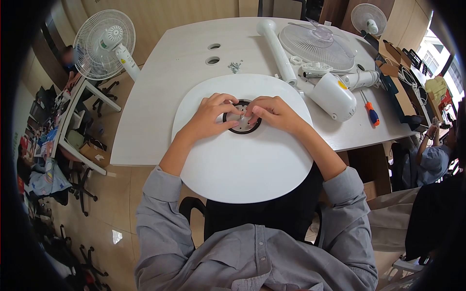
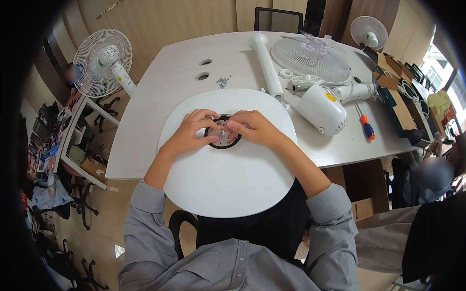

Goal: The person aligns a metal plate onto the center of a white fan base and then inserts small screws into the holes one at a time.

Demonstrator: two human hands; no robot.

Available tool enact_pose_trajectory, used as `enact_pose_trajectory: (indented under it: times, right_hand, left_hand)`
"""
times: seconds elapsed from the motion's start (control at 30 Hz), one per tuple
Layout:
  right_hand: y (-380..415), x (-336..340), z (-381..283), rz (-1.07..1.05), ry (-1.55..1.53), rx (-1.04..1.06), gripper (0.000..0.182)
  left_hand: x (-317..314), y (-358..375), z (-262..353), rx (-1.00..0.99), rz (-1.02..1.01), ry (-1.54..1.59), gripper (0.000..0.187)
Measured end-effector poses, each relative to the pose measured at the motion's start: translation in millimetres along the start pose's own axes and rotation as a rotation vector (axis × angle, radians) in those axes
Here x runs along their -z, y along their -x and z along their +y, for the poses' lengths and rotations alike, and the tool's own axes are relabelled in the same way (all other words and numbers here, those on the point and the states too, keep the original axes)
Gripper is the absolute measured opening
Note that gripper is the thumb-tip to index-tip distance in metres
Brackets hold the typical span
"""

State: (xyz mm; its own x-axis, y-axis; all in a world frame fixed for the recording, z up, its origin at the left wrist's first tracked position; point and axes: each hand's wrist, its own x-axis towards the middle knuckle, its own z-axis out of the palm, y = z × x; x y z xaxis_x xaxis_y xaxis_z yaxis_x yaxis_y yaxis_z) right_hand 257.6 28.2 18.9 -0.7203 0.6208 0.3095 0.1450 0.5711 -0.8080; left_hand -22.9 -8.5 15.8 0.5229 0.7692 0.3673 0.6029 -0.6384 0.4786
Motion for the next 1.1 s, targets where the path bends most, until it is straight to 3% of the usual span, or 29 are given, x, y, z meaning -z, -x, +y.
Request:
enact_pose_trajectory:
  times: [0.2,0.4,0.5,0.9,1.1]
  right_hand:
    - [-3,-4,-2,0.146,0.200,0.009,0.044]
    - [-5,-12,5,0.092,0.255,0.094,0.041]
    - [-8,-6,-3,0.028,0.220,-0.002,0.039]
    - [-7,-6,-4,0.112,0.254,-0.067,0.039]
    - [-6,-7,0,0.114,0.265,0.027,0.019]
  left_hand:
    - [0,1,3,-0.008,0.012,-0.007,0.020]
    - [1,1,5,0.005,0.007,-0.008,0.020]
    - [0,0,4,0.011,0.008,-0.005,0.019]
    - [-2,-2,4,0.021,0.020,-0.049,0.019]
    - [-5,-1,6,-0.013,0.062,-0.084,0.013]
